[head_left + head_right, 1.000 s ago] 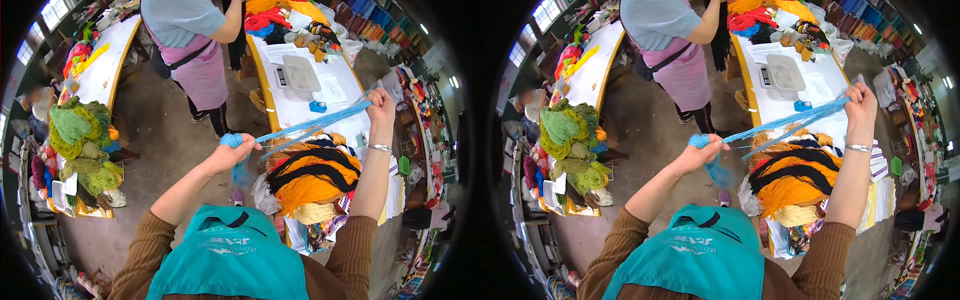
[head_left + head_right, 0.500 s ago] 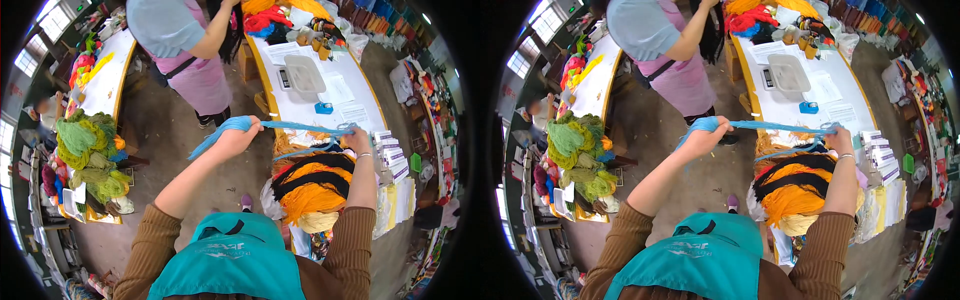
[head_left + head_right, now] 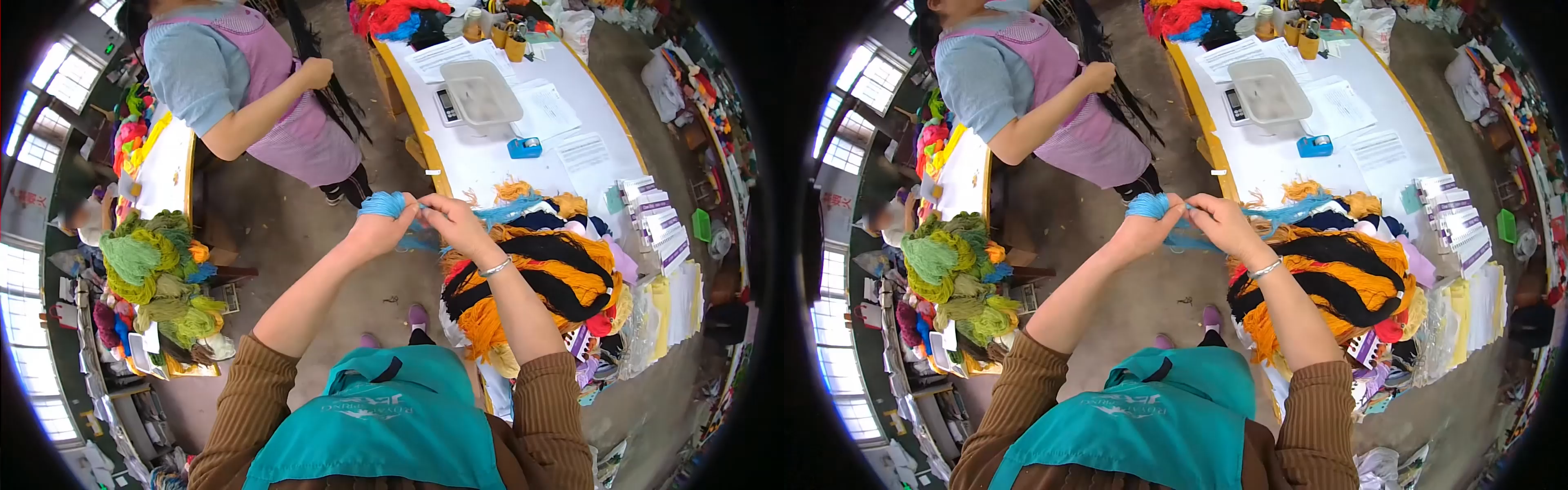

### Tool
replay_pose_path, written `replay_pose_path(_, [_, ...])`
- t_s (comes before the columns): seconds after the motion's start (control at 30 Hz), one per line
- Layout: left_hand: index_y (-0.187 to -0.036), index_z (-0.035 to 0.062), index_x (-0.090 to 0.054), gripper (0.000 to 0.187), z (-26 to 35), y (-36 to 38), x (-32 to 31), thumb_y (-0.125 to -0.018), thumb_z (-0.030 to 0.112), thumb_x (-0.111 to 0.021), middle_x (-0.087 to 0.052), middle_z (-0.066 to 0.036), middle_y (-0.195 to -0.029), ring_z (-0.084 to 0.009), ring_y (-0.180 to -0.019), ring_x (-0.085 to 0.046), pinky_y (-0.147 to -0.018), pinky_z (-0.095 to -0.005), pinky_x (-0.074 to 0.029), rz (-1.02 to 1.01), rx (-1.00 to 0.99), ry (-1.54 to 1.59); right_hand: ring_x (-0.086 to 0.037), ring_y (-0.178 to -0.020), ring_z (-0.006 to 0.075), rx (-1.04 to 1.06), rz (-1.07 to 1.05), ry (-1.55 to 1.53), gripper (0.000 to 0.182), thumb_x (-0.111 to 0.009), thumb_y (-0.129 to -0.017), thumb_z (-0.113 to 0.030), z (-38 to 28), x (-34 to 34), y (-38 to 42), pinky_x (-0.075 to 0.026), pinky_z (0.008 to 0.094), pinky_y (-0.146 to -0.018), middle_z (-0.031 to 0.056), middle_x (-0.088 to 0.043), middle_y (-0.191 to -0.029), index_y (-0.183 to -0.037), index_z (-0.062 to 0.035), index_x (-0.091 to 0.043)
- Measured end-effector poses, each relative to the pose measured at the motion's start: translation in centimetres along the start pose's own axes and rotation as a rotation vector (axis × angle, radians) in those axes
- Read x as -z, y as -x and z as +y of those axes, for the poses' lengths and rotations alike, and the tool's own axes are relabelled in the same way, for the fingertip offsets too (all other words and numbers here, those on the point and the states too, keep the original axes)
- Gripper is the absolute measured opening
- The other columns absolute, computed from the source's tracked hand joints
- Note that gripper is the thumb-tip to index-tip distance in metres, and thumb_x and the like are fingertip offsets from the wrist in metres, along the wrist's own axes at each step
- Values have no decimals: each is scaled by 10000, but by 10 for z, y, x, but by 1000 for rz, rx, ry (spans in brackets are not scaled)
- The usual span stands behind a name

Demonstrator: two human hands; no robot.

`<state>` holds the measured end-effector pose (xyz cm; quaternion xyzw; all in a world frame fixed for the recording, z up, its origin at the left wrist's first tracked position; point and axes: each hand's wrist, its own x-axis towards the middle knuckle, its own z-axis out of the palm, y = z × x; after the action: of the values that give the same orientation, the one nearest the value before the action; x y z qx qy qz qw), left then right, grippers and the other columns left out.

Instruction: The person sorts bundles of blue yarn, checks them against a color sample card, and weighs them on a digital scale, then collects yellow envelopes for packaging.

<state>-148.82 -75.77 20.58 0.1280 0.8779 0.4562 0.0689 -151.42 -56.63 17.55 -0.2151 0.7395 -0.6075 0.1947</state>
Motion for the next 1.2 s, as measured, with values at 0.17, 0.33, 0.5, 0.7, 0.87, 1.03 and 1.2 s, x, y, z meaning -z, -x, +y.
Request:
replay_pose_path(0.17, [-818,35,-645,184,3,5,13,-916,152,-542,-599,-75,-653,-196,-585,-562,-575,-334,-446,118,33,166,-608,-760,391,352,144,376,137,-484,-883,-152,-15,1,7,-474,458,-641,180,-625,-805,-851,-32,-542])
replay_pose_path(0.33, [-795,86,-646,163,32,24,61,-909,165,-560,-397,94,-596,-17,-501,-323,-448,-213,-222,256,371,584,-595,-712,425,320,132,694,125,-456,-893,-176,7,47,-7,-459,514,-635,203,-609,-742,-905,-62,-503])
replay_pose_path(0.5, [-826,96,-621,171,29,54,122,-940,209,-561,-322,123,-589,7,-476,-232,-424,-195,-159,458,313,727,-565,-713,429,166,102,608,178,-449,-880,-183,2,103,-13,-437,490,-643,236,-589,-738,-838,-30,-530])
replay_pose_path(0.7, [-894,63,-575,184,47,88,185,-996,191,-491,-301,102,-571,3,-442,-220,-395,-189,-145,616,199,776,-556,-605,199,-59,-55,312,242,-423,-844,-168,-18,125,-22,-452,339,-595,110,-571,-672,-744,11,-553])
replay_pose_path(0.87, [-931,53,-587,165,33,113,238,-986,193,-521,-293,103,-568,-2,-424,-218,-370,-188,-143,752,123,879,-548,-559,152,-131,-162,405,246,-441,-833,-138,-40,127,-30,-454,311,-563,74,-566,-623,-700,21,-572])
replay_pose_path(1.03, [-947,50,-595,120,25,146,292,-972,158,-548,-320,97,-576,-2,-409,-216,-356,-181,-157,929,46,958,-550,-551,150,-134,-177,445,216,-472,-814,-103,-55,126,-27,-450,315,-548,70,-553,-577,-690,22,-595])
replay_pose_path(1.2, [-989,24,-610,132,-12,198,376,-975,114,-515,-353,77,-589,-19,-411,-232,-349,-185,-175,1087,-72,1043,-555,-551,150,-96,-148,436,210,-479,-813,-102,-48,122,-12,-448,313,-546,75,-553,-570,-693,27,-594])
